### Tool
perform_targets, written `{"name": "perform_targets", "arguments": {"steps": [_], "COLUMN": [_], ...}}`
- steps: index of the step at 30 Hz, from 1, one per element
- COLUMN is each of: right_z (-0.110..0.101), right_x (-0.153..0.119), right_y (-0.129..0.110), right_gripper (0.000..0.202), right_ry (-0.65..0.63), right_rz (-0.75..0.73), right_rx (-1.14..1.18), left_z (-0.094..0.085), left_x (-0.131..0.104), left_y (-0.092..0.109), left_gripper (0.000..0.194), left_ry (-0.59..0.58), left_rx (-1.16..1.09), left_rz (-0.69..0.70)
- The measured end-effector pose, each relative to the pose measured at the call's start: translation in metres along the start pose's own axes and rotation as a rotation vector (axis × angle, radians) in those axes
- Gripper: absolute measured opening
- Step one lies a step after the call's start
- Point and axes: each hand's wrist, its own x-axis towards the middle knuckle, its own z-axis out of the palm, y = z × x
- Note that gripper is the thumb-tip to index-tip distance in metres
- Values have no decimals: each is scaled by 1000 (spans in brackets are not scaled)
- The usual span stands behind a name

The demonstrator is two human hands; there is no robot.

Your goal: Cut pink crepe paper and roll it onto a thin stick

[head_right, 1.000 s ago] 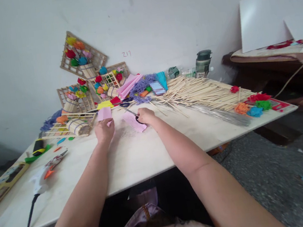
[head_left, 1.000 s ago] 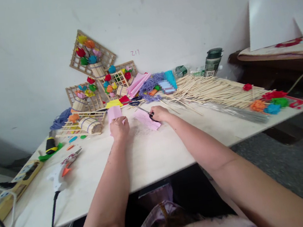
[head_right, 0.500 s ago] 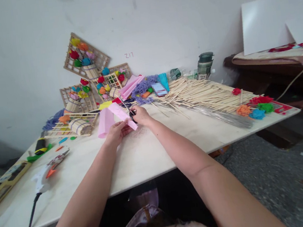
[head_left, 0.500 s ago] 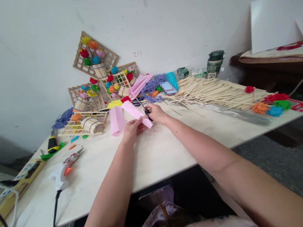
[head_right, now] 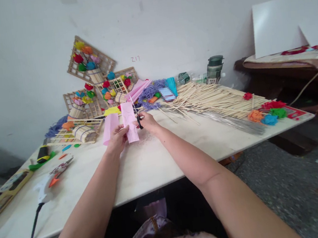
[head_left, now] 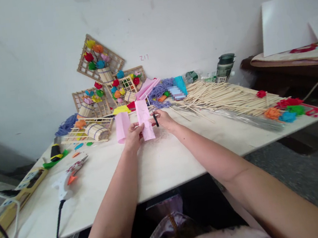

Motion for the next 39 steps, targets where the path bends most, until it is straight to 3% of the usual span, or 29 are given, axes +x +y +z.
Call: {"name": "perform_targets", "arguments": {"steps": [6,9,12,17,20,22,26,29,31,36,39], "right_z": [-8,-9,-7,-8,-9,-10,-12,-12,-12,-12,-20], "right_x": [9,8,6,5,7,9,15,17,17,17,22], "right_y": [2,-2,-6,-6,-5,-5,-4,-1,1,1,2], "right_gripper": [29,26,23,26,26,25,27,29,28,30,30], "right_ry": [164,211,216,268,323,361,450,489,498,469,462], "right_rz": [-44,-6,8,-8,-17,-34,-77,-130,-158,-138,-159], "right_rx": [111,91,64,107,107,114,155,188,198,196,162], "left_z": [-5,-5,-5,-5,-7,-9,-5,2,7,5,-4], "left_x": [-1,-1,-1,3,6,6,-1,-9,-12,-8,-5], "left_y": [-1,-1,-1,2,4,5,3,1,-1,3,9], "left_gripper": [51,56,57,49,32,34,55,48,40,36,35], "left_ry": [-207,-252,-210,-37,58,58,-146,-399,-481,-290,-291], "left_rx": [44,42,43,-84,-262,-377,-467,-422,-364,-248,-155], "left_rz": [-81,-76,-65,-53,-130,-201,-264,-265,-263,-223,-243]}}
